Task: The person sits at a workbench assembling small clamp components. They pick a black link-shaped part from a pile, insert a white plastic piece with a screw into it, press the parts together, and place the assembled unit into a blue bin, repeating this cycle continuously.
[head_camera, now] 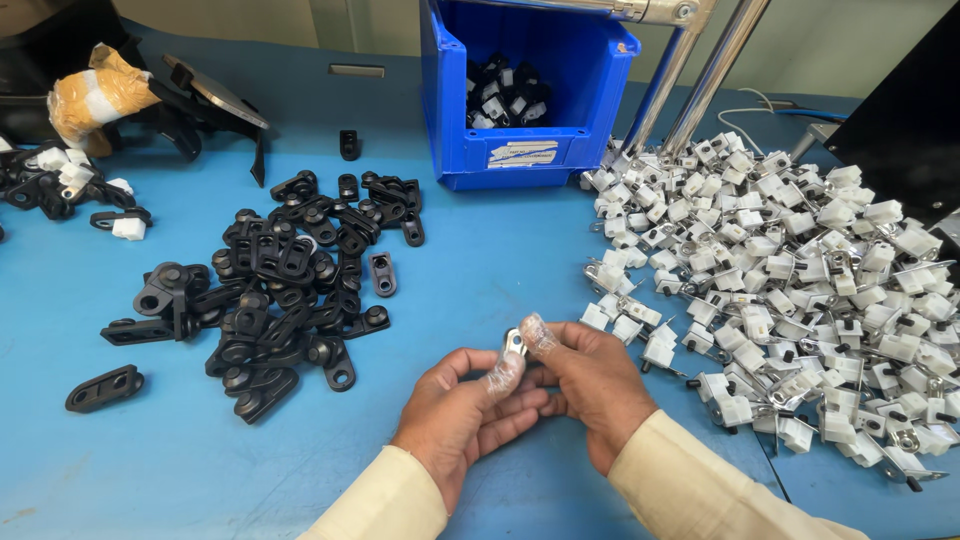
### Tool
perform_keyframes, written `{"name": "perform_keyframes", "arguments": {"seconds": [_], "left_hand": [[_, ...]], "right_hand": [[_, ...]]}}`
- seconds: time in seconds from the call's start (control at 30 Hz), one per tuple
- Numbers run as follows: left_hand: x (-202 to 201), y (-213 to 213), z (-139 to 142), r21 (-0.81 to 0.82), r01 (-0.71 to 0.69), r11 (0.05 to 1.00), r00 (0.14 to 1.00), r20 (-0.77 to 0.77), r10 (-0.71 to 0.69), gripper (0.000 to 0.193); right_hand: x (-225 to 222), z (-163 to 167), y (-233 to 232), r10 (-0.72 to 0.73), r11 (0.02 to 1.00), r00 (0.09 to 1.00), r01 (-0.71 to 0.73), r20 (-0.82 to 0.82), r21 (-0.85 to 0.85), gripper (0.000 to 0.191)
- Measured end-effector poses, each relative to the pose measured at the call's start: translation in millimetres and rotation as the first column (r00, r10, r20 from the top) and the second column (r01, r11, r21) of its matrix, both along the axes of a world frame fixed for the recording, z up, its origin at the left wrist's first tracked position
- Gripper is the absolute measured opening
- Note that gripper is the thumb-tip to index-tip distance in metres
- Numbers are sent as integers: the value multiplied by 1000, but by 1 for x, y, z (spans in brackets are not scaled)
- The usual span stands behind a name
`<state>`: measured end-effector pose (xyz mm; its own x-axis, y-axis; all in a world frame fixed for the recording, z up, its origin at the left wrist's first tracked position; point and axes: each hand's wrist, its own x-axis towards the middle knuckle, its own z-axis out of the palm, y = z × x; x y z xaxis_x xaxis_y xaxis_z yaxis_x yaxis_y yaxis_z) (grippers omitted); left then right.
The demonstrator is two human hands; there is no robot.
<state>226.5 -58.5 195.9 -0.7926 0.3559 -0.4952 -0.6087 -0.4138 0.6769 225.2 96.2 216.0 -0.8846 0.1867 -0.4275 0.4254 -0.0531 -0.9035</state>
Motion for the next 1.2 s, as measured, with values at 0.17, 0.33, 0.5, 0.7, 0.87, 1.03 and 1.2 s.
{"name": "perform_keyframes", "arguments": {"seconds": [0.17, 0.33, 0.5, 0.7, 0.87, 1.03, 1.2], "left_hand": [[-1, 5, -2, -205, 53, 977, 993, -89, -73, 24], [-1, 12, 0, -275, 6, 961, 998, -53, -21, 22], [-3, 9, 3, -261, 29, 965, 998, -48, -43, 24], [-5, 6, 5, -248, 50, 967, 998, -21, -57, 24], [-9, 4, 6, -248, 66, 967, 998, -4, -69, 25], [-13, 0, 4, -219, 76, 973, 997, 39, -69, 27], [-14, -1, -3, -101, 15, 995, 997, 72, -7, 28]], "right_hand": [[-8, -10, 10, 113, 975, 990, -93, -86, 202, 20], [-20, -15, 0, -68, 991, 998, 67, 4, 113, 25], [-19, -1, 6, -16, 997, 997, 11, 74, 73, 33], [-17, -7, -5, 88, 948, 989, -47, -120, 315, 24], [-25, -13, -4, 17, 983, 999, -8, -43, 185, 40], [-23, -16, 6, 117, 966, 991, -98, -67, 238, 32], [4, -21, 0, 535, 607, 744, -10, -400, 794, 39]]}}
